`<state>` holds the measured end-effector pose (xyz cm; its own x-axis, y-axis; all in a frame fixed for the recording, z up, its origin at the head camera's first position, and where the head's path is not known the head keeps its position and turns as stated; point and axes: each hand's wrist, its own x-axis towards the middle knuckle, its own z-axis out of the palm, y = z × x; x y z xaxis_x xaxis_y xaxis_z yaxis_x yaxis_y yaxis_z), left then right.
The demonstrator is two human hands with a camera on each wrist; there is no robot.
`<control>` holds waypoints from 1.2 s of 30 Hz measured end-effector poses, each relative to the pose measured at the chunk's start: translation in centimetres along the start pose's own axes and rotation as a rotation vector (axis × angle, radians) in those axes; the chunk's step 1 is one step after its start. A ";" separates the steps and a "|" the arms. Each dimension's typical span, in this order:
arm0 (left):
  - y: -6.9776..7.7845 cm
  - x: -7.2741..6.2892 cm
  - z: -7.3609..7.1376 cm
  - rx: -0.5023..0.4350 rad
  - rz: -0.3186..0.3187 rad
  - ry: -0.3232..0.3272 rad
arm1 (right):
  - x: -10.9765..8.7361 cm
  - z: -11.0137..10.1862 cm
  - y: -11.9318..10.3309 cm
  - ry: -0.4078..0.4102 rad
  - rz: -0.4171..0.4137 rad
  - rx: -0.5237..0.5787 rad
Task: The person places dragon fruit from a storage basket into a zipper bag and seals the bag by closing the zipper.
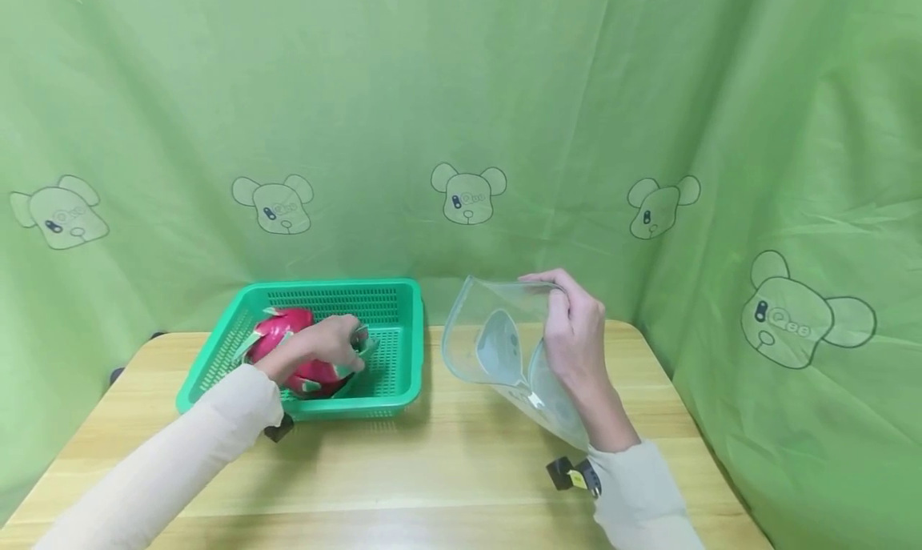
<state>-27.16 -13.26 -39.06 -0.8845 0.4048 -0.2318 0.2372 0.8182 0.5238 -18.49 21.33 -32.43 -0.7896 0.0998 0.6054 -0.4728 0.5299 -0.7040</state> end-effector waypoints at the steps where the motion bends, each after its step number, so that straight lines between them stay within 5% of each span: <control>1: -0.2 -0.1 -0.2 -0.043 -0.010 0.009 | 0.0 0.0 0.0 -0.001 0.002 0.000; 15: -2.4 -0.9 -0.6 -0.415 -0.080 0.177 | -0.2 0.4 0.5 -0.028 0.023 -0.014; 25: -3.1 -1.0 -0.5 -0.448 -0.137 0.169 | -0.3 0.5 0.9 -0.033 0.037 0.000; 36: -3.6 -1.9 0.0 -0.475 -0.050 0.232 | -1.1 0.1 0.6 -0.020 0.025 0.009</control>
<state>-26.37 -16.93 -40.47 -0.9685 0.2250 -0.1070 0.0317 0.5372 0.8429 -17.95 21.43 -33.50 -0.8088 0.0964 0.5802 -0.4562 0.5198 -0.7223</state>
